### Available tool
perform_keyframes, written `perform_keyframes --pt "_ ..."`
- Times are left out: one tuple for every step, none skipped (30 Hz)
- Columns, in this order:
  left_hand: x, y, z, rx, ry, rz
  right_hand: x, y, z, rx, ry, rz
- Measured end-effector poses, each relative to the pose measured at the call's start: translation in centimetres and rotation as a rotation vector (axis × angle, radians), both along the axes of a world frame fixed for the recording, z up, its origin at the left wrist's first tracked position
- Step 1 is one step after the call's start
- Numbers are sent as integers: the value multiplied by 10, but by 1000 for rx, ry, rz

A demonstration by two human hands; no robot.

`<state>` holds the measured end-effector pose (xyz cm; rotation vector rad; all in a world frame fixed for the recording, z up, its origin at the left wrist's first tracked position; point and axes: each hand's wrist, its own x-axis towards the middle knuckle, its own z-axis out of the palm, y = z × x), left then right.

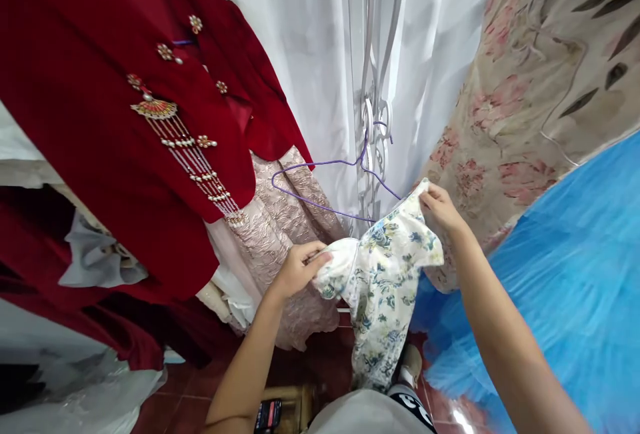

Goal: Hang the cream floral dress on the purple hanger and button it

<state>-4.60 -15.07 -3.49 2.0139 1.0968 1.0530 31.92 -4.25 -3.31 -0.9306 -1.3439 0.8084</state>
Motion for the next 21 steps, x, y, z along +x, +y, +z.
perform_keyframes --pt "-4 -2 7 21 -21 -6 -9 7 4 -74 -1 86" --pt "-10 -1 14 53 -24 -5 -17 11 8 -150 -17 177" --pt "-18 3 20 96 -8 13 -25 11 12 -223 -38 265" --pt "-27 9 25 150 11 56 -31 9 15 -290 -55 346" --pt "-38 17 30 208 26 122 -34 5 17 -346 -57 408" --pt "-49 27 34 268 30 200 -36 0 19 -389 -41 443" --pt "-59 37 38 322 29 268 -35 -5 20 -419 -10 456" --pt "-69 47 41 365 36 304 -33 -11 22 -439 25 451" --pt "-77 56 45 396 57 302 -29 -15 23 -453 53 435" --pt "-83 64 49 414 99 268 -23 -19 25 -464 65 414" --pt "-87 71 53 415 164 214 -18 -23 28 -476 58 393" --pt "-89 76 58 408 237 156 -12 -26 31 -491 38 376" --pt "-89 81 62 394 310 103 -6 -28 35 -509 13 362" --pt "-87 85 66 380 373 60 -1 -30 38 -530 -11 352" --pt "-86 89 69 364 424 25 3 -31 42 -552 -30 345" --pt "-85 93 71 349 463 -2 6 -33 45 -572 -46 341" --pt "-83 96 71 330 489 -23 7 -35 47 -586 -59 339" --pt "-83 98 70 307 499 -40 8 -36 49 -593 -66 333" --pt "-82 100 68 273 493 -57 9 -38 49 -594 -65 326" --pt "-82 100 63 232 468 -75 8 -39 49 -590 -55 315" --pt "-82 99 57 185 420 -97 8 -39 48 -583 -32 304"
